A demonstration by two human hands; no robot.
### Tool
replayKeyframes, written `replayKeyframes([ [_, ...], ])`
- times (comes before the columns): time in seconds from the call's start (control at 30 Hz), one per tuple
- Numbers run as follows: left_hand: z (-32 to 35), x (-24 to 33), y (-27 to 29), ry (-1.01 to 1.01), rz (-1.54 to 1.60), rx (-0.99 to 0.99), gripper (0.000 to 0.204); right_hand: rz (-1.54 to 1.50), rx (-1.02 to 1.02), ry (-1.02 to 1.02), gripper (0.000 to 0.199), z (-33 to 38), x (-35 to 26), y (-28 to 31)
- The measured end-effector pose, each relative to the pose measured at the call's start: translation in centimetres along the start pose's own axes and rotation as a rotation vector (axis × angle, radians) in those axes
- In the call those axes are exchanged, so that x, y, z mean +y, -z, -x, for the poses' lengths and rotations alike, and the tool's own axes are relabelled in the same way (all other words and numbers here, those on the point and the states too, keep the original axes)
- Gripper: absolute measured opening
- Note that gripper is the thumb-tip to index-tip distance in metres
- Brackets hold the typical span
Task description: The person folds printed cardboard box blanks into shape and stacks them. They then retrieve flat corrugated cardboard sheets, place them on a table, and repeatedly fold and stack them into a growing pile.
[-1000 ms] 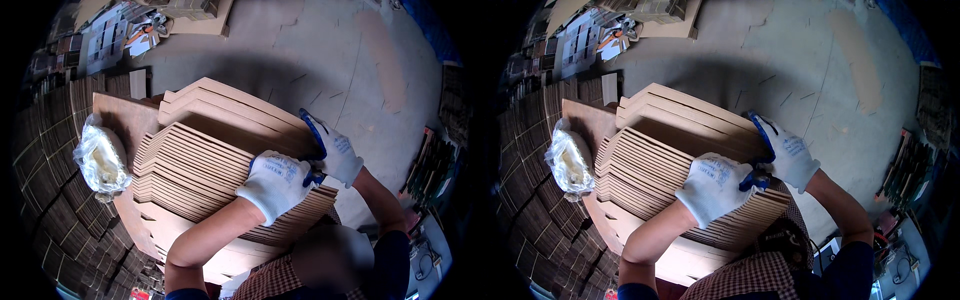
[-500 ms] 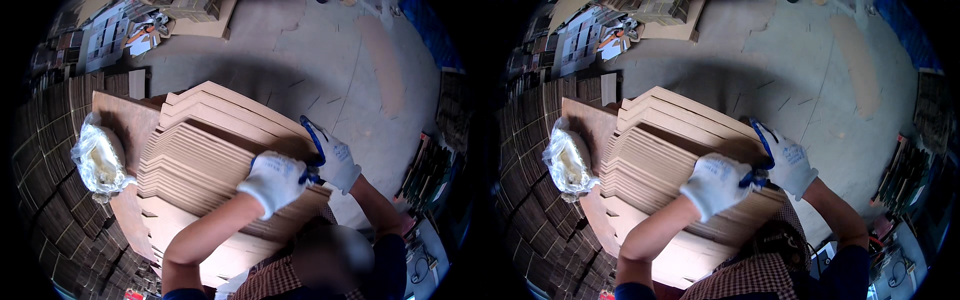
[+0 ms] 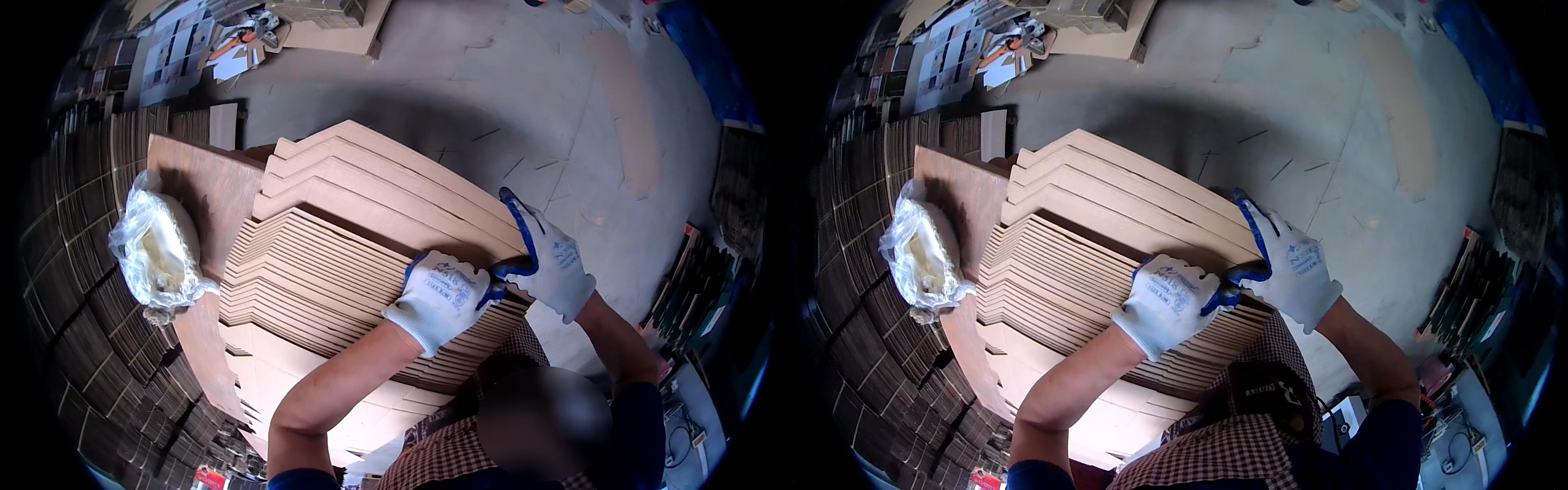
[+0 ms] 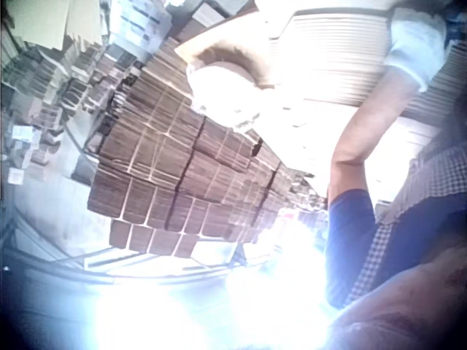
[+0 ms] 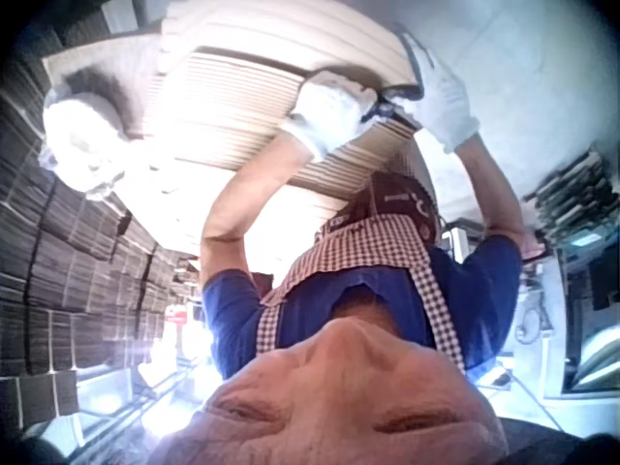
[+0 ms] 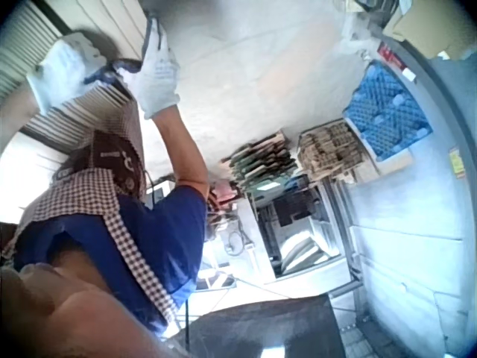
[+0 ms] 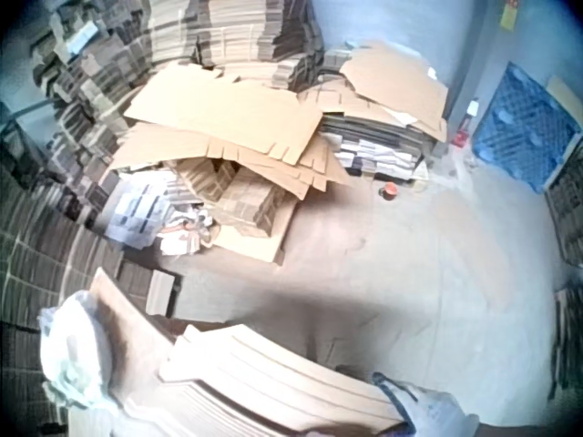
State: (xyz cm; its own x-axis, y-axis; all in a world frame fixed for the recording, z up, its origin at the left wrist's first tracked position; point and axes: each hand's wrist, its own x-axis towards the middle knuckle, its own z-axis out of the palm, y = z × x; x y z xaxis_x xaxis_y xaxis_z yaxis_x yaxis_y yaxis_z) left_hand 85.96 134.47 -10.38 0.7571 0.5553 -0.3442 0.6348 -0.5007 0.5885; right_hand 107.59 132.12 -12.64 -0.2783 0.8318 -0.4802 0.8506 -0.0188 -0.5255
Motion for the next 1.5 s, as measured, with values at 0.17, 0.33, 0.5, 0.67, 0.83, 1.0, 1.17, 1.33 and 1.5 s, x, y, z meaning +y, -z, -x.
replayKeyframes([
  [0.17,-0.2,0.0,0.2,0.003,-0.004,-0.023,0.02,-0.044,0.012,0.019,0.092,-0.1,-0.1,0.2],
  [0.33,-0.8,0.0,0.7,0.005,0.003,-0.094,0.021,-0.033,-0.059,-0.056,0.097,-0.3,-0.3,0.6],
  [0.5,-1.2,-0.3,0.5,-0.036,-0.026,-0.013,0.021,-0.062,-0.047,-0.034,0.098,-0.4,-0.3,0.7],
  [0.67,-1.0,-0.4,-0.7,-0.031,-0.004,0.022,0.02,-0.082,0.007,0.031,0.093,-0.4,-0.2,0.7],
  [0.83,-0.6,1.0,0.8,-0.008,-0.151,-0.041,0.018,-0.117,0.016,0.06,0.089,-0.5,0.5,0.6],
  [1.0,-0.6,1.1,0.5,0.008,-0.121,-0.096,0.02,-0.099,0.034,0.053,0.087,-0.3,0.3,0.4],
  [1.17,0.7,0.4,-1.0,-0.118,0.143,0.461,0.023,-0.092,-0.017,0.021,0.086,-0.3,0.2,0.5],
  [1.33,4.3,1.4,-0.3,-0.241,0.3,0.591,0.038,-0.082,-0.029,0.0,0.091,-0.3,0.1,0.6],
  [1.5,8.2,-1.1,1.4,0.115,0.038,0.528,0.033,0.028,0.024,0.01,0.103,-0.6,-2.2,0.7],
])
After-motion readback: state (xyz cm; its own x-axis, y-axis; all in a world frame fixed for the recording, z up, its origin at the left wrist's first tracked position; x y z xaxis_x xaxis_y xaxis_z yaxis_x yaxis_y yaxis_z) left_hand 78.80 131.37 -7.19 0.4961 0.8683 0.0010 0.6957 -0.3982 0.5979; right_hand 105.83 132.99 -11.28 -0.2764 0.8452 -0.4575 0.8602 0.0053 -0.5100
